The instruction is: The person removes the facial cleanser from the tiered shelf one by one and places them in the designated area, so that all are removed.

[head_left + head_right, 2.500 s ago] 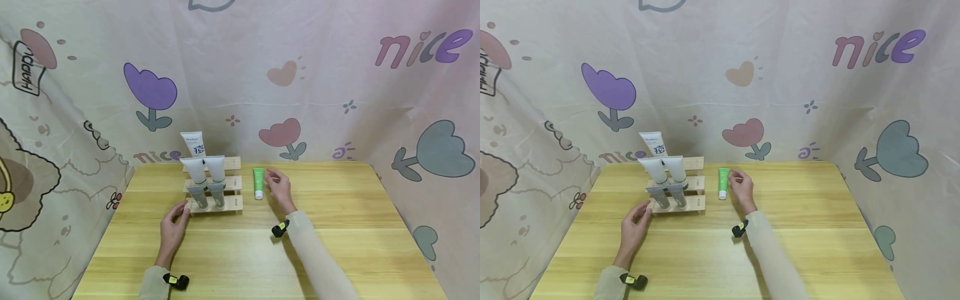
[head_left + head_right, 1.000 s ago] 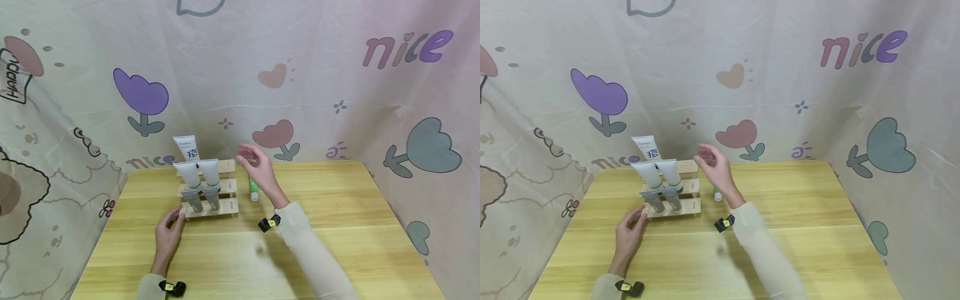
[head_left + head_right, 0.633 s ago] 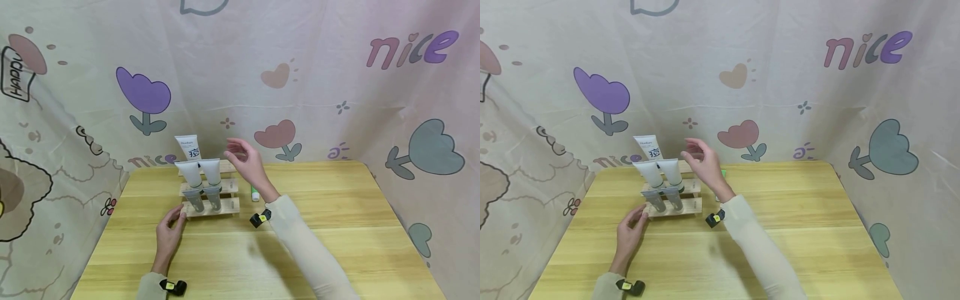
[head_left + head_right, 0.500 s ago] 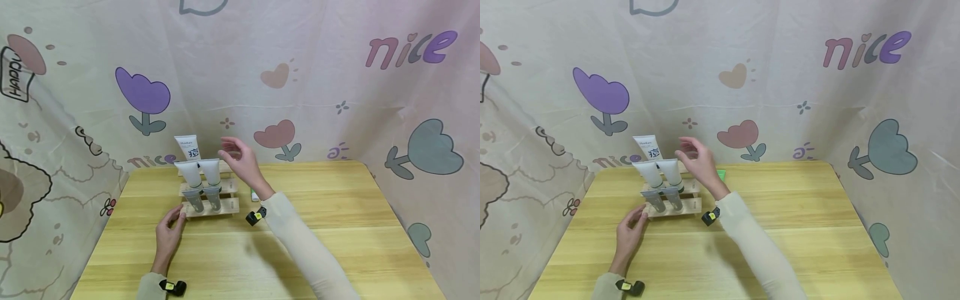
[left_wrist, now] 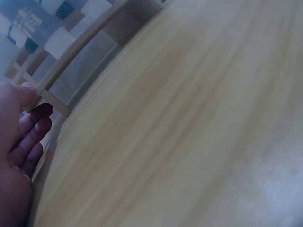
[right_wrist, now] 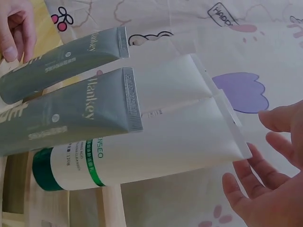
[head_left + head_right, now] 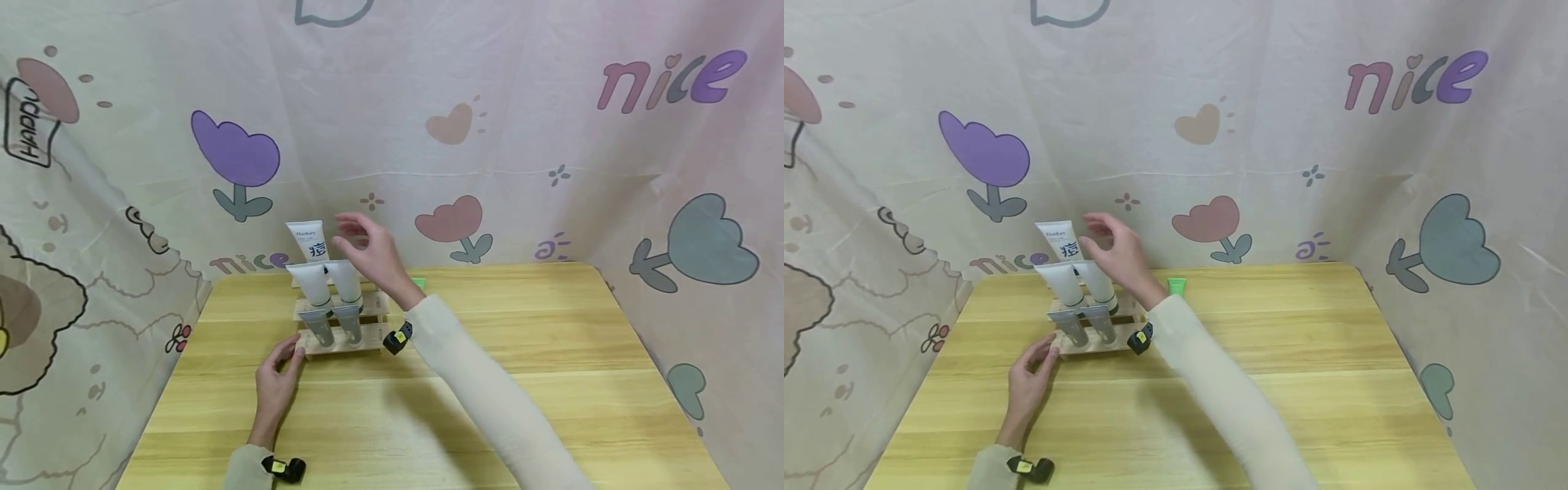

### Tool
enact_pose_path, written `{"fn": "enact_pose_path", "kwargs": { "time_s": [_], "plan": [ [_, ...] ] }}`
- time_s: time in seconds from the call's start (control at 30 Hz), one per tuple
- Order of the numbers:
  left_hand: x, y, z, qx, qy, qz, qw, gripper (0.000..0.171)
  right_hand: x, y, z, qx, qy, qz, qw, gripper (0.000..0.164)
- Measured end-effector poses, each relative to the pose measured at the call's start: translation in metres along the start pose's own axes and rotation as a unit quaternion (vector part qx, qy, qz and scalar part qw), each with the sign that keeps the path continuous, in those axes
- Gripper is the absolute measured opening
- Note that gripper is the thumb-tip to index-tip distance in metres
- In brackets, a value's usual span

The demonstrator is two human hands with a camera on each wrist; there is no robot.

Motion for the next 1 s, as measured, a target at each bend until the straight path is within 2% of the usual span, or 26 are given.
{"fn": "enact_pose_path", "kwargs": {
  "time_s": [0.33, 0.63, 1.0],
  "plan": [
    [-0.004, -0.001, 0.000, 0.002, -0.015, 0.004, 0.9999, 0.029, -0.009, 0.001, 0.019, -0.015, -0.007, -0.019, 1.000, 0.038],
    [-0.001, -0.003, 0.000, -0.008, -0.008, 0.000, 0.9999, 0.028, -0.023, 0.009, 0.027, -0.042, -0.003, -0.014, 0.999, 0.035],
    [0.000, -0.001, 0.000, -0.003, -0.003, -0.002, 1.0000, 0.028, -0.027, 0.011, 0.032, -0.038, 0.027, -0.010, 0.999, 0.024]
  ]
}}
Point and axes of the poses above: each hand's wrist, its own z-axis towards the middle knuckle, its own x-axis out of the back of the hand, y = z × x, the point moved 10 cm from there along z, towards the middle knuckle, and after that the axes turned 6 degrees about z, right-handed, at the moved point
